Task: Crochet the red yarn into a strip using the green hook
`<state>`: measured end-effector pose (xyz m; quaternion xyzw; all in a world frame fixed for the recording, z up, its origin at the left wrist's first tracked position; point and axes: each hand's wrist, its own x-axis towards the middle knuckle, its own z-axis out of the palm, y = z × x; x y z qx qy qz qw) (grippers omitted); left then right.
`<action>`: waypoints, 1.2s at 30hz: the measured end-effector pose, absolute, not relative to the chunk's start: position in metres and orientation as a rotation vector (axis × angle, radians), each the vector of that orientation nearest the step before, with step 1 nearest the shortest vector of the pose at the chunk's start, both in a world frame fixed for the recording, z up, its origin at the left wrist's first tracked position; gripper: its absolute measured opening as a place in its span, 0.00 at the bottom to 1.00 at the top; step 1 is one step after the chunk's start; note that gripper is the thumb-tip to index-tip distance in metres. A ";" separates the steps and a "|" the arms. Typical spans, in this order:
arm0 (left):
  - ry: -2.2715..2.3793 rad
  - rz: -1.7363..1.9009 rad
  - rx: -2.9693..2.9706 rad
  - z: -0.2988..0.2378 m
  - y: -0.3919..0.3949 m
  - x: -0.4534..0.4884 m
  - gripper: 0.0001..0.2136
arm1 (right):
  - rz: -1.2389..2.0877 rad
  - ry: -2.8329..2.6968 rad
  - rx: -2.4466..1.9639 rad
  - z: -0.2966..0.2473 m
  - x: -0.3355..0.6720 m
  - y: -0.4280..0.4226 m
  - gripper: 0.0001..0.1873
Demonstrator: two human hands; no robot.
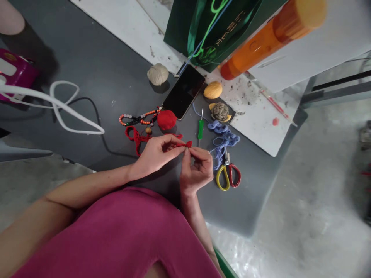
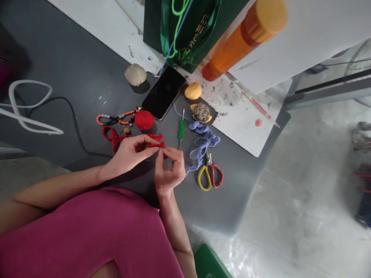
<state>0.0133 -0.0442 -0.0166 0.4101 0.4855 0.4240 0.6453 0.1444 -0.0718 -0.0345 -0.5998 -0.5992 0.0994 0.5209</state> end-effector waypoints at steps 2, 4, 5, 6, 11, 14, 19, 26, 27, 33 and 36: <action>1.119 0.956 0.919 -0.018 -0.044 0.013 0.07 | 0.127 -1.491 -1.447 -0.034 0.143 -0.072 0.05; 1.114 0.958 0.901 -0.018 -0.044 0.013 0.07 | 0.047 -1.532 -1.457 -0.032 0.142 -0.072 0.06; 1.106 0.964 0.890 -0.018 -0.044 0.013 0.07 | 0.022 -1.549 -1.460 -0.031 0.142 -0.072 0.06; 1.094 0.975 0.878 -0.018 -0.044 0.013 0.07 | 0.006 -1.561 -1.460 -0.031 0.142 -0.072 0.06; 1.020 1.019 0.806 -0.016 -0.044 0.013 0.09 | 0.059 -1.606 -1.406 -0.028 0.143 -0.074 0.08; 1.040 1.018 0.802 -0.015 -0.043 0.012 0.09 | 0.194 -1.572 -1.394 -0.028 0.145 -0.076 0.08; 1.080 0.990 0.910 -0.016 -0.044 0.011 0.08 | 0.469 -1.370 -1.381 -0.030 0.146 -0.076 0.03; 0.977 1.065 0.960 -0.018 -0.048 0.013 0.07 | 0.740 -1.072 -1.387 -0.030 0.145 -0.072 0.06; 0.970 1.077 0.973 -0.018 -0.048 0.013 0.07 | 0.748 -1.066 -1.395 -0.029 0.145 -0.072 0.06; 1.006 1.093 1.038 -0.017 -0.049 0.011 0.07 | 0.593 -1.225 -1.408 -0.029 0.144 -0.072 0.07; 0.986 1.088 0.966 -0.019 -0.051 0.014 0.08 | 0.439 -1.292 -1.372 -0.031 0.145 -0.073 0.05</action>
